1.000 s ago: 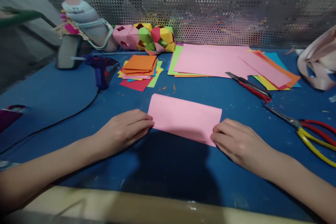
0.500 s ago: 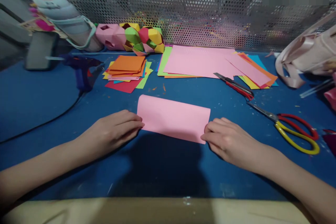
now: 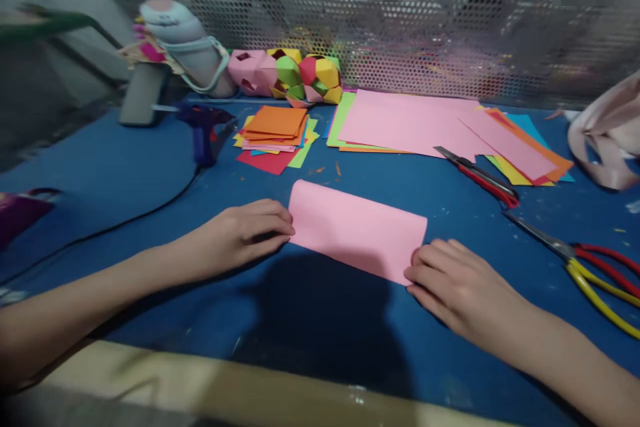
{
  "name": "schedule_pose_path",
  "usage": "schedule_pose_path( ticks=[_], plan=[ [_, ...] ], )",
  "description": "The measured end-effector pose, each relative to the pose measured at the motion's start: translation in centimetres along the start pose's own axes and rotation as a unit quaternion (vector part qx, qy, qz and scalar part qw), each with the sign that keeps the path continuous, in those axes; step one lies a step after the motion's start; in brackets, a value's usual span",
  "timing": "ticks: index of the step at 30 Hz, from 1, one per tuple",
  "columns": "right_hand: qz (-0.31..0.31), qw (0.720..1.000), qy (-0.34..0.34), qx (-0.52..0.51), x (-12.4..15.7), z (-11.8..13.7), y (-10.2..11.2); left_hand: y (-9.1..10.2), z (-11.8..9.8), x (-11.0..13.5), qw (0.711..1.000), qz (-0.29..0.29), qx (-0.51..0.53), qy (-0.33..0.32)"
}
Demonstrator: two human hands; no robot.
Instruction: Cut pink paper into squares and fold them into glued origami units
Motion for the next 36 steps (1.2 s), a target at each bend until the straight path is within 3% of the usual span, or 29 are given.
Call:
schedule_pose_path(
  ticks=[8,22,28,36],
  plan=[
    [-0.049,0.997,0.054,0.037,-0.5,0.1,0.7,1.1,1.2,-0.2,0.994,0.055,0.078,0.046],
    [-0.048,0.998,0.042,0.012,-0.1,-0.6,0.3,1.1,1.2,-0.1,0.993,0.051,0.097,0.053],
    [-0.056,0.997,0.055,0.016,-0.3,-0.3,0.5,1.3,1.3,0.0,0.993,0.022,0.083,0.076],
    [-0.071,0.996,0.059,0.013,-0.1,-0.3,0.4,1.1,1.3,-0.3,0.991,0.055,0.097,0.068]
  ],
)
Point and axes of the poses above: each hand's wrist, its own x-axis away from the middle knuckle, its own y-axis out of the back of the hand, z = x × y, the point moved 3 cm from there along -x, towards the middle knuckle, and after that the axes turned 1 degree about -y, right-handed, at the moved point
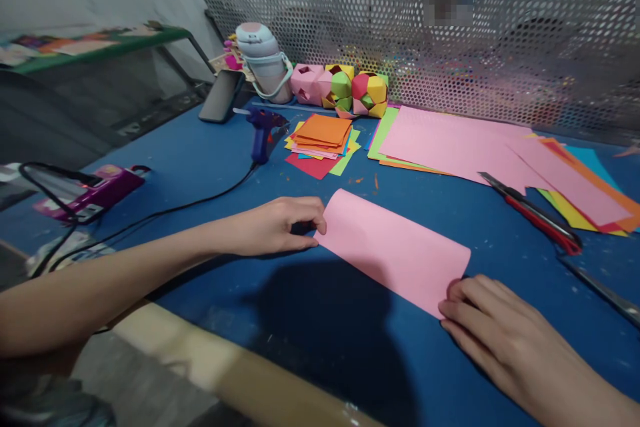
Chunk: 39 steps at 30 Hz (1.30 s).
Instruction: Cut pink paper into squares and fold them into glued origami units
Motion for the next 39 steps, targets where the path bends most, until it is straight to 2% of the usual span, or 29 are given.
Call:
schedule_pose_path(
  ticks=[11,28,35,39],
  plan=[
    [0.024,0.999,0.012,0.027,0.0,0.0,0.0,0.0,0.3,-0.1,1.0,0.014,0.009,0.014],
    [0.013,0.999,0.025,0.046,-0.9,0.6,0.4,0.0,-0.1,0.0,0.999,0.02,-0.01,0.024],
    [0.034,0.999,-0.002,0.04,-0.9,0.7,0.3,-0.4,-0.7,0.1,0.999,0.012,-0.048,0.016],
    [0.047,0.998,-0.017,0.033,-0.6,0.7,-0.2,-1.2,-0.8,0.1,0.994,-0.019,-0.106,0.005]
  ],
)
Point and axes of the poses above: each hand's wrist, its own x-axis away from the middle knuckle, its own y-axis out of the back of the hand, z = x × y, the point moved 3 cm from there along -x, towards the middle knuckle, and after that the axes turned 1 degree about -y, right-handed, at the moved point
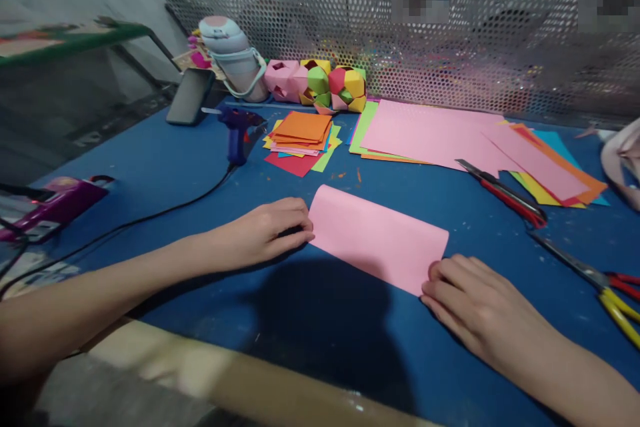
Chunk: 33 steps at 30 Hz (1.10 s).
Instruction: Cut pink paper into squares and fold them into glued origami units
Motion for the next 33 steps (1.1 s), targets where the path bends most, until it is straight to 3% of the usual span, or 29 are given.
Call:
schedule_pose_path(
  ticks=[9,14,23,33],
  plan=[
    [-0.01,1.0,0.005,0.024,-0.3,0.2,-0.2,-1.4,-0.8,-0.1,0.981,-0.074,-0.176,-0.04],
    [0.003,1.0,-0.007,0.013,0.1,-0.1,-0.5,-2.6,-2.0,-0.4,0.978,-0.014,-0.142,-0.15],
    [-0.022,0.993,0.008,0.112,-1.2,1.1,-0.9,-2.6,-3.8,-1.8,0.962,0.002,-0.245,-0.119],
    [-0.032,0.988,-0.002,0.15,-1.7,0.9,-1.9,-3.4,-4.3,-3.0,0.923,0.0,-0.333,-0.195]
  ],
)
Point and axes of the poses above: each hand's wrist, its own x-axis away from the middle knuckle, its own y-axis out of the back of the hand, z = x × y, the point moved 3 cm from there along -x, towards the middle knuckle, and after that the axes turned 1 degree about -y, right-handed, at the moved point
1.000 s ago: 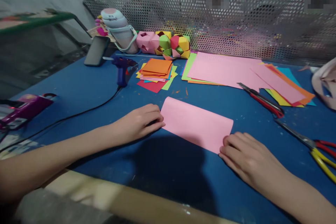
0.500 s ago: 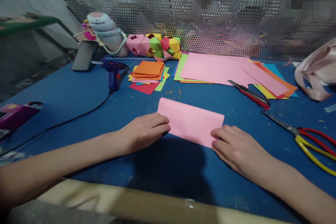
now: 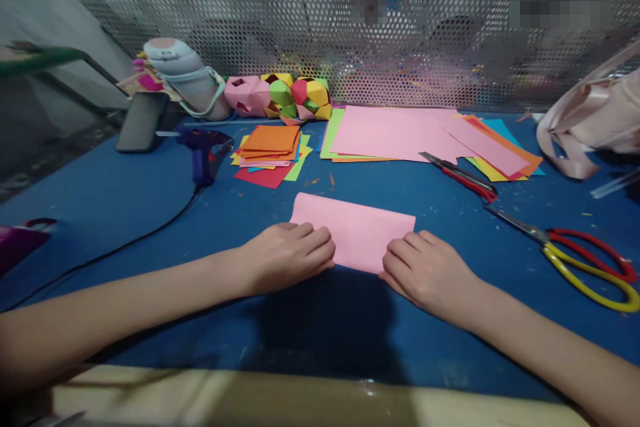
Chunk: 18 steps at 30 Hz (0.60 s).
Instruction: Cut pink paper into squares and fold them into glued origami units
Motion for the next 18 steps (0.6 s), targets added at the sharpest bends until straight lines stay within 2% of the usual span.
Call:
schedule_pose_path(
  ticks=[4,8,13,18],
  plan=[
    [0.004,1.0,0.003,-0.009,0.1,-0.3,-0.2,0.2,-0.1,-0.3,1.0,0.012,0.011,-0.003],
    [-0.004,1.0,0.001,-0.016,-0.1,-0.9,-0.4,0.3,-0.2,-0.7,1.0,-0.002,0.018,-0.001],
    [-0.011,1.0,-0.008,-0.012,-0.5,-2.3,-0.9,-0.1,0.1,-1.0,0.999,-0.029,0.02,0.012],
    [-0.005,1.0,-0.005,-0.022,-1.1,-3.5,-1.4,-0.7,0.9,-1.3,1.0,-0.018,-0.001,0.01]
  ],
)
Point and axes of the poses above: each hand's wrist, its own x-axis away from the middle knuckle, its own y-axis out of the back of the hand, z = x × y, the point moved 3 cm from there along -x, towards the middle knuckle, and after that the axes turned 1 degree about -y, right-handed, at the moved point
